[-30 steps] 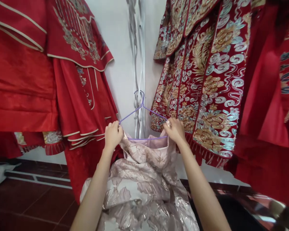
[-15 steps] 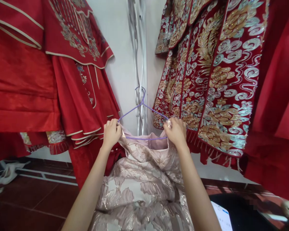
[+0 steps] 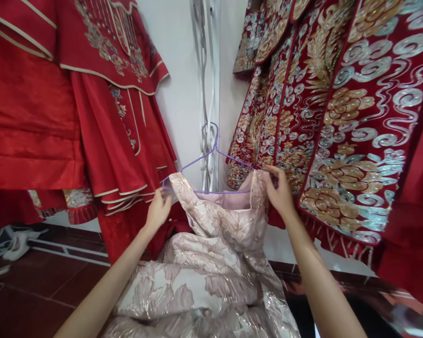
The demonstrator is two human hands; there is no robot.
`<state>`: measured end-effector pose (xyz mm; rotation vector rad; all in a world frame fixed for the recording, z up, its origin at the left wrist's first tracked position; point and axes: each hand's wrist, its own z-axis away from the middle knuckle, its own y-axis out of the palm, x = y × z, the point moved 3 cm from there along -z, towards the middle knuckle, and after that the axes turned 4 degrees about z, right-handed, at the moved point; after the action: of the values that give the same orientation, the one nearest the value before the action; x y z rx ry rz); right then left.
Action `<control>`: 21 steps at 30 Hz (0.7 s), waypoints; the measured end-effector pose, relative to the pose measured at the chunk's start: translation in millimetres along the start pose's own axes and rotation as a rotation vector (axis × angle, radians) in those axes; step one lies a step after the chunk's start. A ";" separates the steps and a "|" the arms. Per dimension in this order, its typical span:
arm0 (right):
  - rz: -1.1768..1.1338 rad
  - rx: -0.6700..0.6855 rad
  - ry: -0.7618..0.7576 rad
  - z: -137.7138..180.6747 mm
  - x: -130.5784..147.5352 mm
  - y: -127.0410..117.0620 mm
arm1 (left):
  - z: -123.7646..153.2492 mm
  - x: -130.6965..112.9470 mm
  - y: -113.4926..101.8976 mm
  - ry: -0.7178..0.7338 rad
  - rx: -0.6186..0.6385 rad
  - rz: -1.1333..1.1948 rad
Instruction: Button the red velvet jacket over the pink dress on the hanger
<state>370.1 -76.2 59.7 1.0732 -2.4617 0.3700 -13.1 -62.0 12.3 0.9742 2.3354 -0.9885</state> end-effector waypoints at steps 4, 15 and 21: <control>-0.415 -0.118 0.332 30.1 -24.2 -5.2 | 64.9 13.2 36.6 0.290 0.279 -0.137; -0.968 0.035 0.971 55.3 -61.4 34.9 | 29.1 23.8 22.7 0.351 0.617 -0.140; -0.749 0.147 0.972 64.9 -67.4 45.2 | 5.0 29.7 38.3 0.161 0.627 -0.340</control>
<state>359.6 -29.7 -32.7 1.3469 -1.1154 0.6286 -4.1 -33.6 -26.1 0.9010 2.4132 -1.9199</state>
